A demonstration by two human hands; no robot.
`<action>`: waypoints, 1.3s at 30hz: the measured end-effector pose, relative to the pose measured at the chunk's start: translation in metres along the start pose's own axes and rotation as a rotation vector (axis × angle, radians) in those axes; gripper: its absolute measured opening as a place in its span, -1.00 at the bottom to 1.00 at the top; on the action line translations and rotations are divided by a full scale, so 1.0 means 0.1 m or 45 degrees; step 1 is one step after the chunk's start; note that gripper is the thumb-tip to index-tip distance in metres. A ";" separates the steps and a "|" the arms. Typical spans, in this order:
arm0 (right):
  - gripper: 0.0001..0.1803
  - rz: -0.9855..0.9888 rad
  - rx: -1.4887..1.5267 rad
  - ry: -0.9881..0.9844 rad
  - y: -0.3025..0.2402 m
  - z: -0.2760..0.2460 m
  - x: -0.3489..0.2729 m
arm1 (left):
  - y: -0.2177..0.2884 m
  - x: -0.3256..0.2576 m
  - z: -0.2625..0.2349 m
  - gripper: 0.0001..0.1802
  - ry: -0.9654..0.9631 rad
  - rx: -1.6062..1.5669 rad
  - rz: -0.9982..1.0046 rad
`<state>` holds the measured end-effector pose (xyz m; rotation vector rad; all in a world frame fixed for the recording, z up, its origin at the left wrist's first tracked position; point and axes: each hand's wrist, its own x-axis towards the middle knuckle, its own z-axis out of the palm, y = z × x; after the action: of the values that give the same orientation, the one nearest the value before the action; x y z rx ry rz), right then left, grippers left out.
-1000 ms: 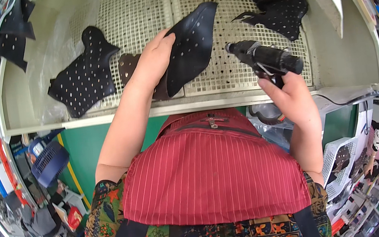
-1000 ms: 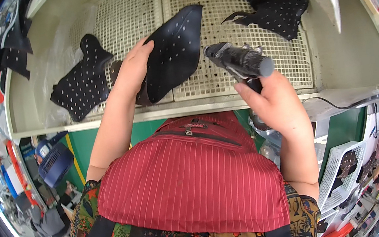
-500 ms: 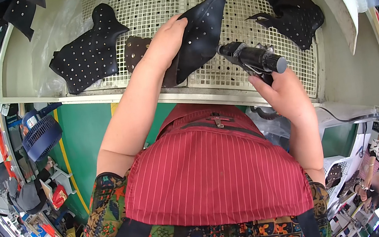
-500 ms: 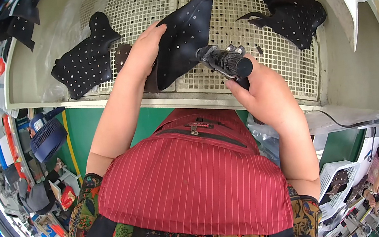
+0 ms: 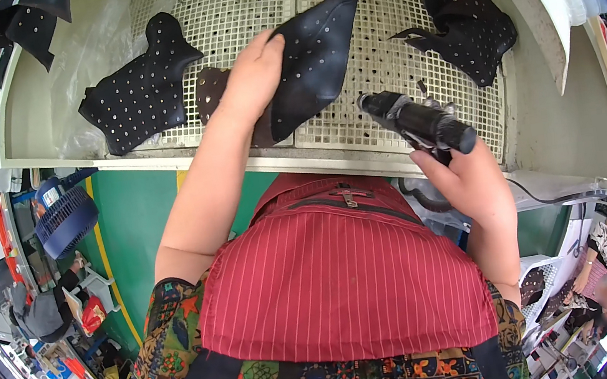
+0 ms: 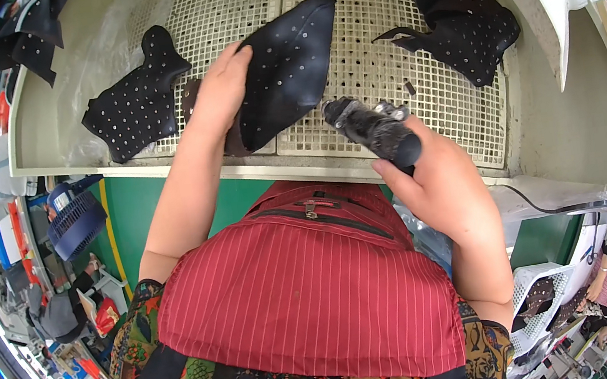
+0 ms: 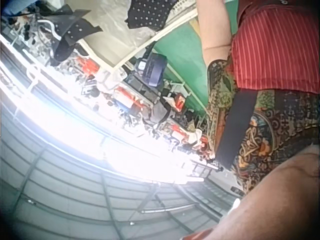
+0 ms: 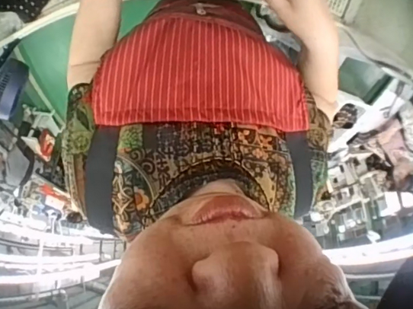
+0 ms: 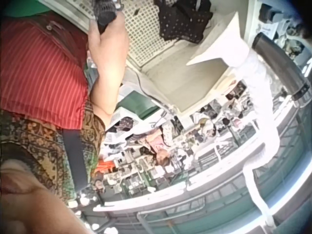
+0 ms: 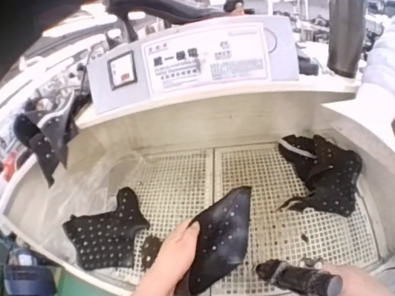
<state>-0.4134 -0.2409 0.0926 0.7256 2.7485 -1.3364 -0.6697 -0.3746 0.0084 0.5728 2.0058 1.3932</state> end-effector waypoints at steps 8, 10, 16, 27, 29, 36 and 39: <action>-0.66 -0.038 0.241 0.232 0.17 -0.11 -0.07 | 0.59 0.21 -0.78 -0.63 0.425 0.443 0.696; -0.66 -0.021 0.338 0.244 0.26 -0.05 -0.10 | 0.82 0.21 -0.82 -0.64 0.471 0.554 0.729; -0.62 0.046 0.389 0.174 0.27 0.02 -0.14 | 0.76 0.30 -0.41 -0.64 0.367 0.694 0.818; -0.68 -0.082 0.302 0.107 0.12 0.19 0.07 | -0.04 -0.26 -0.05 -0.62 0.312 0.106 0.429; -0.69 -0.122 0.293 0.084 0.12 0.25 0.15 | 0.00 -0.32 -0.03 -0.61 0.326 0.060 0.455; -0.59 -0.143 0.256 0.047 0.07 0.39 0.39 | 0.03 -0.57 -0.03 -0.57 0.283 0.142 0.450; -0.56 -0.145 0.246 0.049 0.13 0.49 0.47 | -0.05 -0.58 -0.05 -0.57 0.237 0.098 0.473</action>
<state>-0.4598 -0.2518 0.0424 0.6158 2.7550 -1.6450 -0.6319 -0.4176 0.0188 0.9175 2.1864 1.6417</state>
